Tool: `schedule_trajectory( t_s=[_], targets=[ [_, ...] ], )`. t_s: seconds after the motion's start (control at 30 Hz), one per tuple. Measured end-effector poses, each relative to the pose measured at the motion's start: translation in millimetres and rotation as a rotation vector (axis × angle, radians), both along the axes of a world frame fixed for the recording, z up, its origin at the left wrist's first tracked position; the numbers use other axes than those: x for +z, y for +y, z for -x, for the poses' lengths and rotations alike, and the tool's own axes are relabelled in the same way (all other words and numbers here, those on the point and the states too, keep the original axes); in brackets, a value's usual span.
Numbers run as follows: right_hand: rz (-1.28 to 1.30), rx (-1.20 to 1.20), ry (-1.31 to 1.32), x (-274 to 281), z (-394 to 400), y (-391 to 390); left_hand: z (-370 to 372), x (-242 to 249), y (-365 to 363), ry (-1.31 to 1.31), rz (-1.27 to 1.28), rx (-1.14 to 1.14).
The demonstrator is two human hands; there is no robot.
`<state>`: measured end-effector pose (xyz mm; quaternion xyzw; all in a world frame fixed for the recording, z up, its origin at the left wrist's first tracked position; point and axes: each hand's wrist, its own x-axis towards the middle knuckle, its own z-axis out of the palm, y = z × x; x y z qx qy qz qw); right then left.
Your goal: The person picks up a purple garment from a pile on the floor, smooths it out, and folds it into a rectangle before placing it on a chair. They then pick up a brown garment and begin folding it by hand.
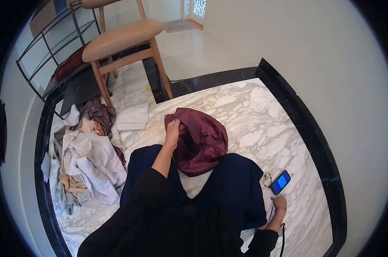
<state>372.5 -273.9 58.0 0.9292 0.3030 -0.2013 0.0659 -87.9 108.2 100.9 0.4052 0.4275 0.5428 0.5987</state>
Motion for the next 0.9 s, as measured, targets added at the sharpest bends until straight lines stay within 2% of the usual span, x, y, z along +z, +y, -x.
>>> schedule_trajectory(
  t_s=[0.03, 0.07, 0.1, 0.13, 0.17, 0.2, 0.23, 0.27, 0.33, 0.4, 0.43, 0.5, 0.53, 0.6, 0.67, 0.77, 0.87, 0.9],
  targets=[
    [-0.356, 0.094, 0.022, 28, 27, 29, -5, 6, -4, -0.015, -0.038, -0.004],
    [-0.474, 0.226, 0.047, 42, 41, 60, -10, 12, -10, -0.031, -0.076, -0.011],
    [-0.798, 0.289, 0.215, 50, 64, 92, -15, 18, -16, -0.053, -0.063, -0.065],
    [-0.917, 0.303, 0.32, 81, 108, 126, -21, 24, -23, -0.076, -0.05, -0.119],
    [-0.93, 0.4, 0.395, 85, 132, 157, -25, 27, -29, -0.099, -0.037, -0.172],
    [-0.906, 0.397, 0.598, 106, 172, 184, -28, 22, -31, -0.069, -0.021, -0.268],
    [-0.906, 0.446, 0.692, 102, 200, 207, -31, 12, -31, -0.039, -0.005, -0.363],
    [-0.984, 0.605, 0.849, 115, 233, 223, -32, 7, -33, -0.008, 0.008, -0.454],
    [-1.024, 0.899, 0.575, 81, 258, 259, -38, 13, -46, -0.056, 0.04, -0.509],
    [-0.659, 0.867, 0.5, 60, 257, 284, -37, 16, -49, -0.059, 0.023, -0.52],
    [-0.477, 0.843, 0.46, 69, 262, 291, -32, 30, -50, -0.024, -0.003, -0.544],
    [-0.603, 0.964, 0.318, 92, 247, 293, -26, 51, -58, 0.037, -0.047, -0.594],
    [-0.639, 1.02, 0.294, 105, 233, 298, -18, 38, -45, 0.298, -0.015, -0.718],
    [-0.762, 0.902, 0.3, 152, 215, 295, -12, 31, -41, 0.511, -0.246, -0.707],
    [-0.969, 0.859, 0.449, 199, 202, 287, -13, 19, -35, 0.654, -0.398, -0.667],
    [-1.197, 0.719, 0.487, 273, 200, 259, -17, 11, -26, 0.946, -0.324, -0.378],
    [-1.382, 0.596, 0.691, 338, 204, 222, -6, 8, -22, 0.977, -0.323, 0.007],
    [-1.409, 0.66, 0.6, 358, 205, 208, 0, 8, -17, 0.965, -0.317, 0.103]
  ],
)
